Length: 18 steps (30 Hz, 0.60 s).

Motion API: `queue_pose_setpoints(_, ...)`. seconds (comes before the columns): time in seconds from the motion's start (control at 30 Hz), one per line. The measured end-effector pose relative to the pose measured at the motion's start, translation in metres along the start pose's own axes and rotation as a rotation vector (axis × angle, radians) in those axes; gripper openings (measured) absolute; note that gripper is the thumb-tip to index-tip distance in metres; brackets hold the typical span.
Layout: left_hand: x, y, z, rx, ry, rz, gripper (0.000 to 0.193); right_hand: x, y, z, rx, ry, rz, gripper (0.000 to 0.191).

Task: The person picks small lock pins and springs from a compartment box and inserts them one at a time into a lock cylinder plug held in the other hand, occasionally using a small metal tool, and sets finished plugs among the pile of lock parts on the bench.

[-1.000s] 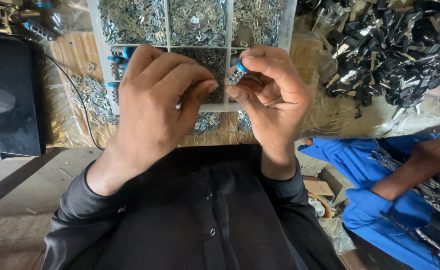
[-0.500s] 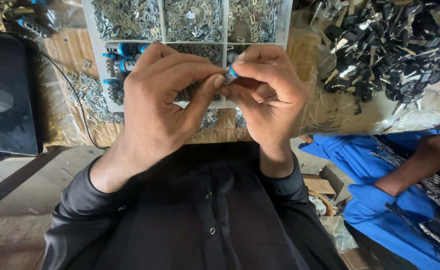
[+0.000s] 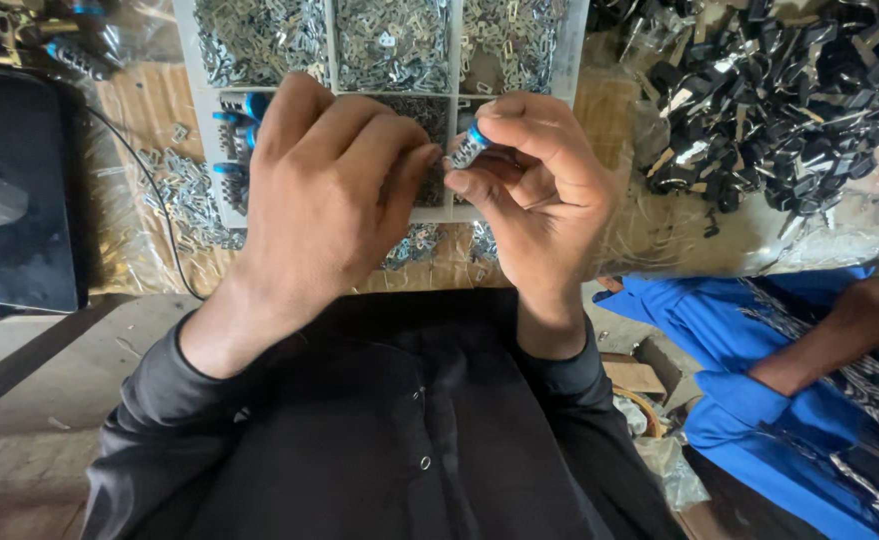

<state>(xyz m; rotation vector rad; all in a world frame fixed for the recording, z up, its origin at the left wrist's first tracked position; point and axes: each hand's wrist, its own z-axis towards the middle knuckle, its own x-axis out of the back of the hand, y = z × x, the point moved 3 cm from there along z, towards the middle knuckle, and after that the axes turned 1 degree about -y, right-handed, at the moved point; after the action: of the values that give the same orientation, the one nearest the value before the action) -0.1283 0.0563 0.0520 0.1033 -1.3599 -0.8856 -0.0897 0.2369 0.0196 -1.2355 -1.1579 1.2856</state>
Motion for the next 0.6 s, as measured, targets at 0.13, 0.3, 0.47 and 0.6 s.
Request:
queue_pose_setpoints(0.13, -0.003, 0.002, 0.007, -0.017, -0.097, 0.177, 0.017, 0.0, 0.002, 0.0, -0.007, 0.007, -0.008, 0.039)
queue_pose_setpoints(0.3, 0.009, -0.003, 0.006, 0.08, 0.007, -0.343, 0.011, 0.002, 0.004, 0.0, -0.004, 0.013, 0.034, 0.039)
queue_pose_setpoints(0.47, 0.009, -0.004, -0.001, 0.156, 0.026, -0.493, 0.009, 0.001, 0.004, -0.001, -0.001, 0.006, -0.004, 0.038)
queue_pose_setpoints(0.6, 0.005, -0.003, -0.003, 0.194, 0.038, -0.588, 0.01, 0.0, 0.004, 0.0, 0.014, 0.006, -0.011, 0.037)
